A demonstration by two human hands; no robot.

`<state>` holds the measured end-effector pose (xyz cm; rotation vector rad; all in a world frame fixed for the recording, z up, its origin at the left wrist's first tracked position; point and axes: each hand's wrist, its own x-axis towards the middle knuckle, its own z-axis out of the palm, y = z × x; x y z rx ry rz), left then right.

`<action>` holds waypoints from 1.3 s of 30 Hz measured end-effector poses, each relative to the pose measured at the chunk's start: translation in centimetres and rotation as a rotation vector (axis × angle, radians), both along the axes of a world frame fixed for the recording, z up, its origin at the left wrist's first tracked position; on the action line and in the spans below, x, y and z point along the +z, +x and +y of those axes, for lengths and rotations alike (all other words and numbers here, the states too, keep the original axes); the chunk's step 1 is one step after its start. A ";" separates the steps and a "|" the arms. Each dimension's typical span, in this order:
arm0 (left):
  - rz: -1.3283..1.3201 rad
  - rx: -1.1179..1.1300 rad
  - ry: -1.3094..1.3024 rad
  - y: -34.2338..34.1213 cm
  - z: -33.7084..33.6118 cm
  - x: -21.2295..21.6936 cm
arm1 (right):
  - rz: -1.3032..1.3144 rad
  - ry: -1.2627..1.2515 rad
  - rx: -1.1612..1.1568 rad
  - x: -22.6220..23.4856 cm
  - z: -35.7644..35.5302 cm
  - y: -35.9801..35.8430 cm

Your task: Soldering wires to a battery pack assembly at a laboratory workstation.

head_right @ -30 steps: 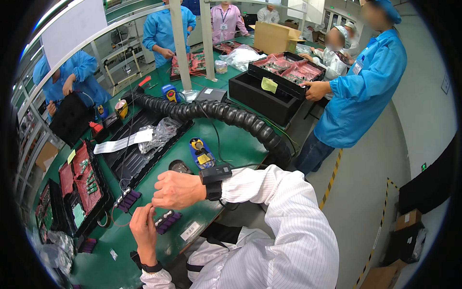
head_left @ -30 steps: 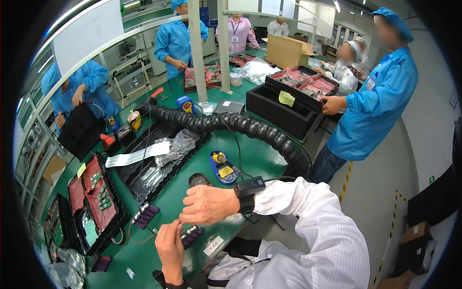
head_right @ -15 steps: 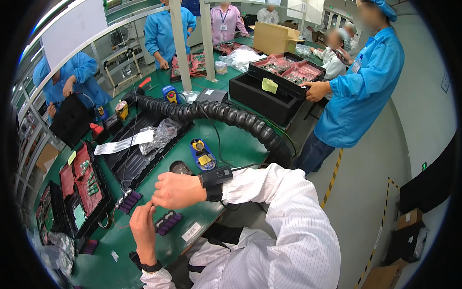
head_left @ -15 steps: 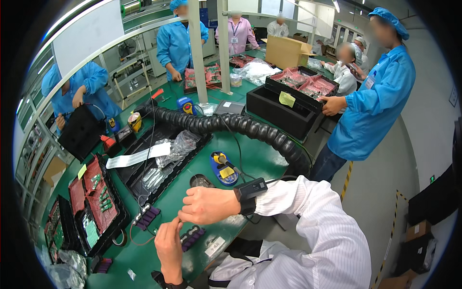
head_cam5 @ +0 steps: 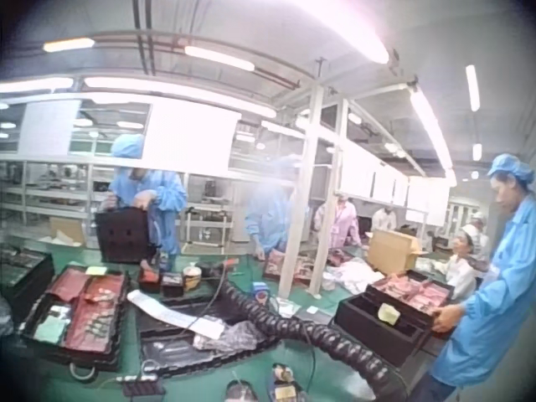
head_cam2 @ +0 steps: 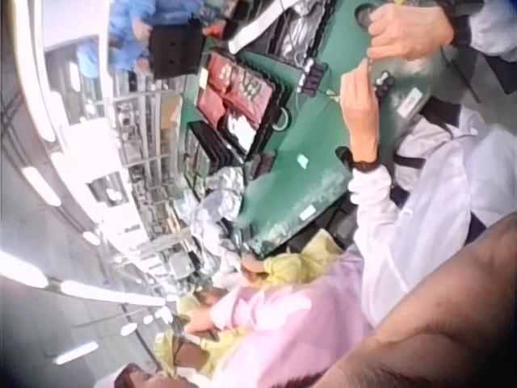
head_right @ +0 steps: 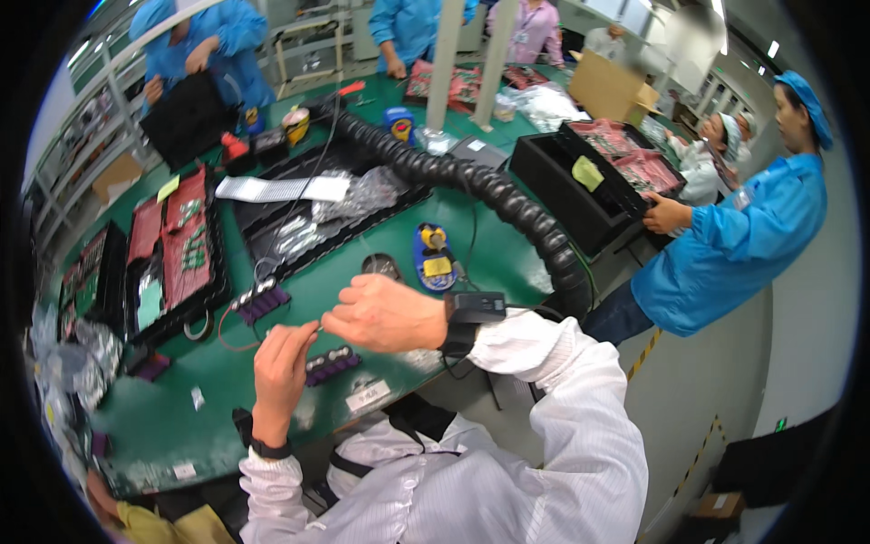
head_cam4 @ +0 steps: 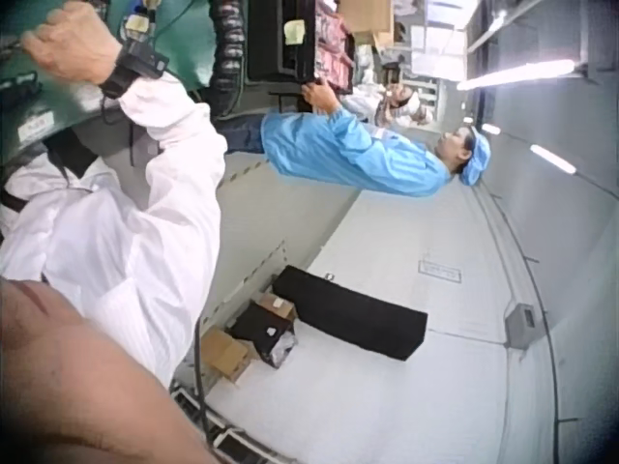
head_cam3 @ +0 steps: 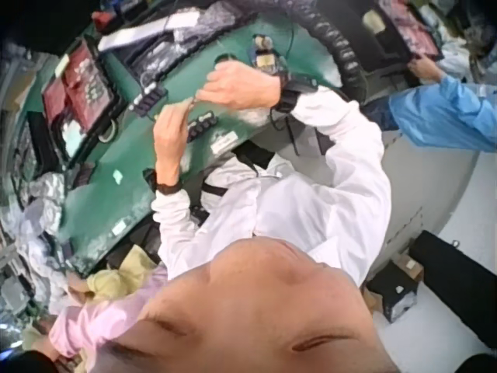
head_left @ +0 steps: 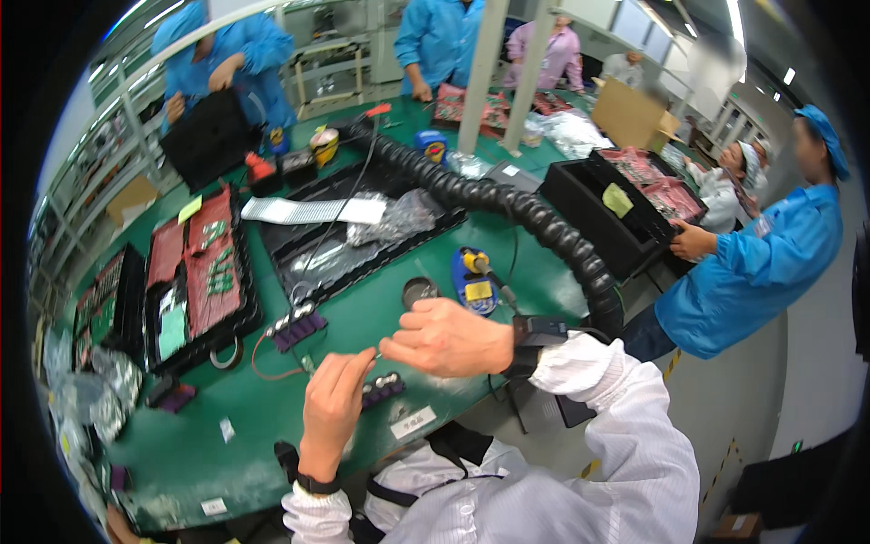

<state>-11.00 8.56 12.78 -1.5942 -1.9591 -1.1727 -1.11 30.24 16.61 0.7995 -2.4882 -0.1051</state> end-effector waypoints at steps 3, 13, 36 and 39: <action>0.003 0.006 -0.004 -0.2 0.0 -0.1 | 0.002 -0.035 0.016 0.2 -0.3 -0.2; 0.029 -0.055 0.014 -0.5 0.0 -0.7 | -0.081 0.035 -0.040 1.1 -1.1 -0.1; 0.020 0.167 -0.009 -0.5 -7.4 0.9 | -0.043 -0.088 -0.018 4.3 -1.9 1.9; -0.018 0.223 -0.024 0.2 -10.3 1.9 | -0.076 -0.144 0.037 4.4 -3.0 3.0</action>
